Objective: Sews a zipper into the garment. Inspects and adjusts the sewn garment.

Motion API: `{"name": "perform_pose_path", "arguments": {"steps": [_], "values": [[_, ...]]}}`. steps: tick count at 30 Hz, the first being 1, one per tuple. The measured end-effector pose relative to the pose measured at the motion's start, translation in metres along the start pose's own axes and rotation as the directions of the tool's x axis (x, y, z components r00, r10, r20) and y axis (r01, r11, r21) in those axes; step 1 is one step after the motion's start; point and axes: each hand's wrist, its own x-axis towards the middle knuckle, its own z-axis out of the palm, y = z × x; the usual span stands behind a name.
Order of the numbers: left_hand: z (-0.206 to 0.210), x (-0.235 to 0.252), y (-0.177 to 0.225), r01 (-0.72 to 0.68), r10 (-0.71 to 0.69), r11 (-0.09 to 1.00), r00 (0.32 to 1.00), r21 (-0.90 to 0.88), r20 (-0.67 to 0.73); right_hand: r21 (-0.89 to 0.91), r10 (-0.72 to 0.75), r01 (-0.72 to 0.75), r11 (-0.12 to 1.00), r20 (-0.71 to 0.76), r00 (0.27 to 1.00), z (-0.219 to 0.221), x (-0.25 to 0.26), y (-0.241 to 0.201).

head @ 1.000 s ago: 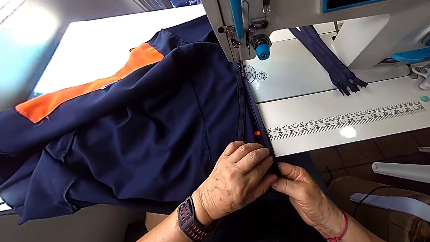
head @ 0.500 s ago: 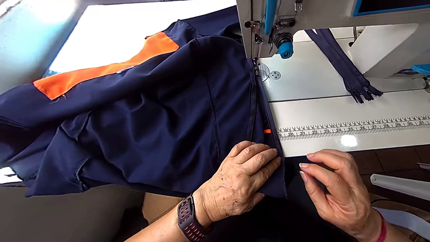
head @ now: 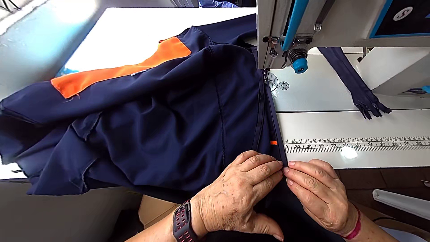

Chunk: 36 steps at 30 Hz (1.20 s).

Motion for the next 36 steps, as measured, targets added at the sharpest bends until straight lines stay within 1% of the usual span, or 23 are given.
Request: {"name": "perform_pose_path", "arguments": {"steps": [2,8,11,13,15,18,20,21,23,25,29,31,36], "values": [[-0.005,0.005,-0.005,-0.020,0.020,1.000,0.999,-0.007,-0.028,-0.009,-0.019,0.019,1.000,0.017,1.000,0.000,0.002,0.001],[-0.021,0.034,-0.041,-0.058,0.065,0.985,0.997,0.161,-0.042,0.090,-0.040,0.035,0.995,0.057,0.998,0.004,0.015,0.003],[-0.030,0.048,-0.054,-0.047,0.054,0.978,0.998,0.205,-0.033,0.136,-0.033,0.015,0.991,0.132,0.991,-0.001,0.028,0.004],[-0.028,0.063,-0.065,-0.046,0.055,0.962,0.998,0.269,-0.025,0.168,-0.025,-0.009,0.986,0.200,0.979,-0.006,0.038,0.006],[-0.026,0.076,-0.084,-0.071,0.064,0.940,0.997,0.335,0.030,0.190,-0.019,-0.035,0.981,0.277,0.961,-0.012,0.046,0.006],[-0.036,0.085,-0.117,-0.143,0.124,0.935,0.989,0.323,0.077,0.208,-0.012,-0.063,0.976,0.344,0.939,-0.018,0.053,0.005],[-0.044,0.084,-0.128,-0.163,0.144,0.947,0.986,0.276,0.087,0.211,-0.005,-0.079,0.974,0.372,0.928,-0.020,0.055,0.004],[-0.045,0.083,-0.131,-0.155,0.141,0.954,0.987,0.255,0.074,0.213,0.000,-0.088,0.973,0.383,0.924,-0.020,0.056,0.003],[-0.038,0.080,-0.134,-0.086,0.083,0.970,0.996,0.227,0.023,0.210,0.012,-0.105,0.972,0.402,0.916,-0.022,0.057,0.001],[-0.033,0.080,-0.135,-0.024,0.019,0.976,0.999,0.217,0.027,0.210,0.017,-0.112,0.971,0.408,0.913,-0.022,0.059,0.001],[-0.028,0.084,-0.133,-0.024,0.000,0.968,0.995,0.250,0.095,0.202,0.021,-0.117,0.972,0.424,0.905,-0.023,0.059,0.000],[-0.029,0.083,-0.132,-0.030,0.007,0.964,0.996,0.266,0.085,0.203,0.029,-0.129,0.971,0.430,0.902,-0.024,0.059,0.000],[-0.031,0.072,-0.131,-0.008,-0.006,0.976,0.998,0.219,0.063,0.196,0.035,-0.126,0.973,0.411,0.911,-0.023,0.056,-0.001]]}}
